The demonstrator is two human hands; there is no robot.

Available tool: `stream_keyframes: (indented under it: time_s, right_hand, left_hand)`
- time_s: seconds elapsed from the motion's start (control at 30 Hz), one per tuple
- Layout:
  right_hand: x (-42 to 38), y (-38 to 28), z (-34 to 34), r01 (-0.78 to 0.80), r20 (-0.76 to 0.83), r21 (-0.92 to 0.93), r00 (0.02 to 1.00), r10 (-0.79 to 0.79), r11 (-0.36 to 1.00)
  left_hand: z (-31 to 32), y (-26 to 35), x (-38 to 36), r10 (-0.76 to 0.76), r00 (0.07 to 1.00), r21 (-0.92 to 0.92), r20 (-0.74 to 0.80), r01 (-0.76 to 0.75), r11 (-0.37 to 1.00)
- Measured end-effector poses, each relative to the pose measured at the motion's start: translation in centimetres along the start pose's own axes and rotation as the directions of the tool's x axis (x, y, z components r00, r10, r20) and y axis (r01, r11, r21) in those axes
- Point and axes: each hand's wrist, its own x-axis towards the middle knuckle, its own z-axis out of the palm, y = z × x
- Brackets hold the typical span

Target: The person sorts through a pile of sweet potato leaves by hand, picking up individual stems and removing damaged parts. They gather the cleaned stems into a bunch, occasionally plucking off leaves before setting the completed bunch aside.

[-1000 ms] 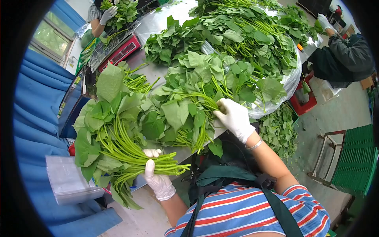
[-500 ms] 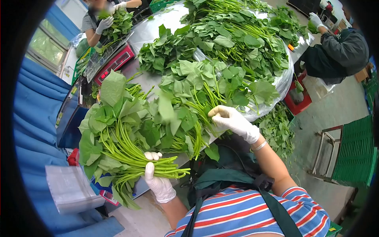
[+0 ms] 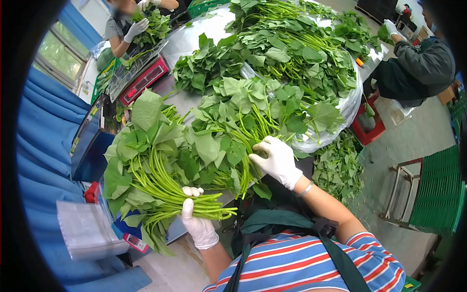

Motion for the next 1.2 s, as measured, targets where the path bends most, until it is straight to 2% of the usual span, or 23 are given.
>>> stream_keyframes:
  time_s: [0.03,0.13,0.17,0.2,0.23,0.27,0.3,0.37,0.43,0.5,0.53,0.57,0.63,0.7,0.77,0.8,0.83,0.9,1.03,1.13,1.17,1.2]
  right_hand:
    - [0.0,0.0,0.2,0.000,-0.002,-0.002,1.000,0.000,1.000]
    - [-0.1,0.2,0.9,-0.168,0.167,0.194,0.976,0.136,0.967]
    - [0.3,0.4,0.6,-0.164,0.163,0.195,0.978,0.133,0.967]
    - [0.9,0.7,0.1,-0.246,0.154,0.432,0.968,0.198,0.868]
    - [1.6,0.9,-0.6,-0.303,0.165,0.640,0.952,0.259,0.706]
    - [2.5,0.1,-2.5,-0.276,0.137,0.721,0.956,0.260,0.635]
    - [3.1,-0.3,-3.9,-0.333,0.175,0.765,0.931,0.320,0.551]
    - [3.7,-0.8,-5.0,-0.280,0.135,0.845,0.936,0.325,0.455]
    - [3.7,-1.7,-5.8,-0.312,0.182,0.853,0.930,0.320,0.419]
    - [3.3,-3.3,-5.3,-0.224,0.141,0.919,0.955,0.261,0.323]
    - [3.0,-3.9,-5.3,-0.248,0.192,0.926,0.958,0.212,0.283]
    - [2.7,-4.7,-4.8,-0.226,0.166,0.929,0.963,0.213,0.292]
    - [2.1,-5.9,-3.7,-0.165,0.117,0.900,0.983,0.141,0.404]
    - [1.5,-7.0,-3.8,-0.118,0.106,0.780,0.993,0.055,0.615]
    - [1.3,-7.9,-3.9,0.134,-0.040,0.552,0.990,-0.134,0.823]
    - [1.4,-8.0,-3.6,0.283,-0.110,0.426,0.959,-0.261,0.859]
    - [1.2,-8.3,-4.1,0.305,-0.026,0.308,0.949,-0.313,0.901]
    - [1.0,-8.4,-4.4,0.344,0.040,0.258,0.930,-0.366,0.903]
    - [0.9,-8.0,-4.2,0.453,0.043,0.289,0.874,-0.484,0.844]
    - [0.8,-7.7,-3.6,0.412,0.064,0.517,0.856,-0.514,0.750]
    - [0.8,-7.7,-3.7,0.413,0.063,0.515,0.856,-0.514,0.751]
    - [0.8,-7.8,-3.9,0.298,0.090,0.642,0.886,-0.455,0.706]
  left_hand:
    - [0.0,0.0,0.0,-0.005,1.000,0.000,0.003,0.005,1.000]
    - [0.2,-0.1,-0.3,-0.005,1.000,0.019,0.003,0.005,1.000]
    - [0.3,0.0,-0.3,0.006,1.000,0.036,0.000,-0.006,0.999]
    - [0.3,0.0,-0.3,0.013,1.000,0.033,0.006,-0.013,0.999]
    - [0.3,0.1,-0.3,0.033,0.999,0.056,0.015,-0.033,0.998]
    - [0.3,0.2,-0.4,0.049,0.999,0.080,0.023,-0.051,0.995]
    - [0.5,0.2,-0.4,0.051,0.998,0.080,0.024,-0.053,0.995]
    - [1.1,0.1,-0.1,0.060,0.996,0.079,-0.065,-0.054,0.995]
    - [2.1,-0.2,0.1,0.049,0.997,0.081,-0.067,-0.043,0.996]
    - [3.0,-0.8,0.5,0.048,0.996,0.080,-0.073,-0.043,0.996]
    - [3.4,-1.1,0.5,0.041,0.997,0.094,-0.061,-0.035,0.995]
    - [3.8,-1.4,0.5,0.035,0.998,0.111,-0.052,-0.029,0.993]
    - [4.1,-2.0,0.7,-0.004,0.998,0.110,-0.057,0.010,0.994]
    - [4.4,-2.3,0.7,-0.040,0.999,0.133,-0.036,0.044,0.990]
    - [4.6,-2.3,0.7,-0.089,0.995,0.072,-0.041,0.092,0.993]
    - [4.5,-2.4,0.7,-0.083,0.996,0.088,-0.038,0.087,0.992]
    - [4.4,-2.5,0.7,-0.079,0.996,0.102,-0.035,0.082,0.991]
    - [4.2,-2.5,0.6,-0.082,0.995,0.101,-0.048,0.086,0.991]
    - [3.1,-3.3,1.1,-0.088,0.995,0.113,-0.054,0.093,0.989]
    - [3.1,-3.1,1.0,-0.119,0.991,0.084,-0.064,0.125,0.989]
    - [3.1,-3.0,1.0,-0.133,0.989,0.065,-0.062,0.137,0.988]
    - [3.5,-3.0,1.0,-0.136,0.989,0.001,-0.064,0.136,0.991]
